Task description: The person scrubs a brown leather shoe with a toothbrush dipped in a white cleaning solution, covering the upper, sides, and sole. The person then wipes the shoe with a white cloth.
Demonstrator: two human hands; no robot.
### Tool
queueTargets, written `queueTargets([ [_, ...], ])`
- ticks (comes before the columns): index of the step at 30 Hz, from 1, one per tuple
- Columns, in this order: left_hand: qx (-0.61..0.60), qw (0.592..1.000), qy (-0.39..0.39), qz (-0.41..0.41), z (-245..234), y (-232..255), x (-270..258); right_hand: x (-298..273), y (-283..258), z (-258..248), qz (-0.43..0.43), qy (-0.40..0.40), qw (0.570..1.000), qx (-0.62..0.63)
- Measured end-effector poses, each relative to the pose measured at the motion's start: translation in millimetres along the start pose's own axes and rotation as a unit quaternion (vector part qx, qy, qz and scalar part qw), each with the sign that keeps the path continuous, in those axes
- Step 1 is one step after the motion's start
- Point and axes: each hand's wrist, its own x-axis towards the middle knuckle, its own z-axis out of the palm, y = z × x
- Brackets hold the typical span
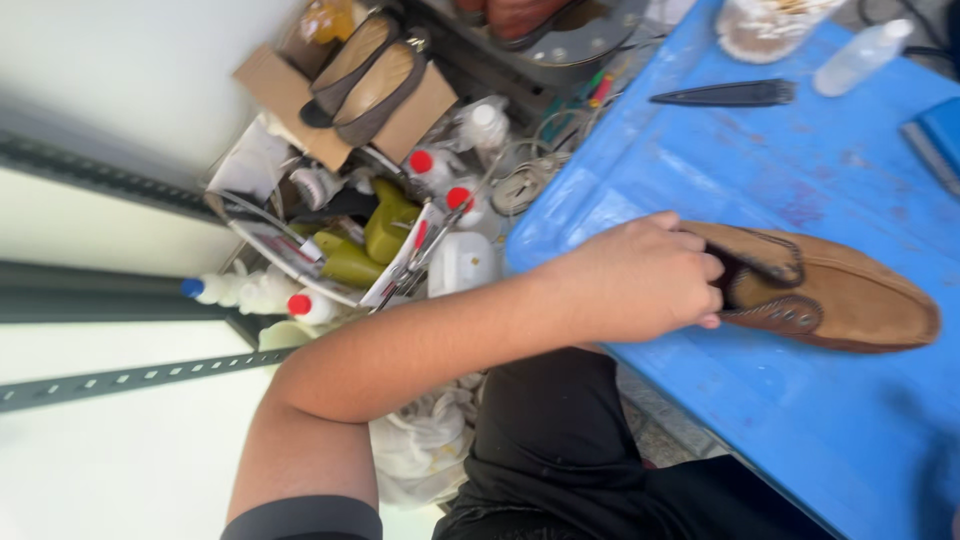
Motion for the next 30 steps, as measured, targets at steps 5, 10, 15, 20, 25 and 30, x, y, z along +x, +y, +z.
queueTargets([
  [5, -0.128, 0.969, 0.160, -0.138, -26.3, 16.4, -88.9, 9.1, -38.4, 24.0, 0.008, -0.065, 0.997, -0.047],
  [10, -0.070, 0.776, -0.446, -0.441, 52.4, -22.3, -210.6, 6.3, -36.1, 15.6, 0.038, -0.061, 0.996, -0.056],
  [15, -0.036, 0.616, -0.638, -0.461, 236.4, 33.5, -311.3, 3.1, -22.4, -3.5, 0.049, -0.062, 0.993, 0.087],
  [20, -0.028, 0.582, -0.704, -0.407, 321.8, 26.3, -379.8, 3.4, 0.8, -48.0, 0.009, -0.137, 0.916, 0.377],
  [25, -0.216, 0.463, -0.785, -0.351, 300.2, -8.2, -341.2, -57.9, -41.0, -87.9, -0.100, -0.301, 0.757, 0.571],
  [30, -0.267, 0.637, -0.635, -0.345, 89.7, -7.9, -210.5, -121.5, -107.4, -70.0, -0.184, -0.339, 0.732, 0.562],
])
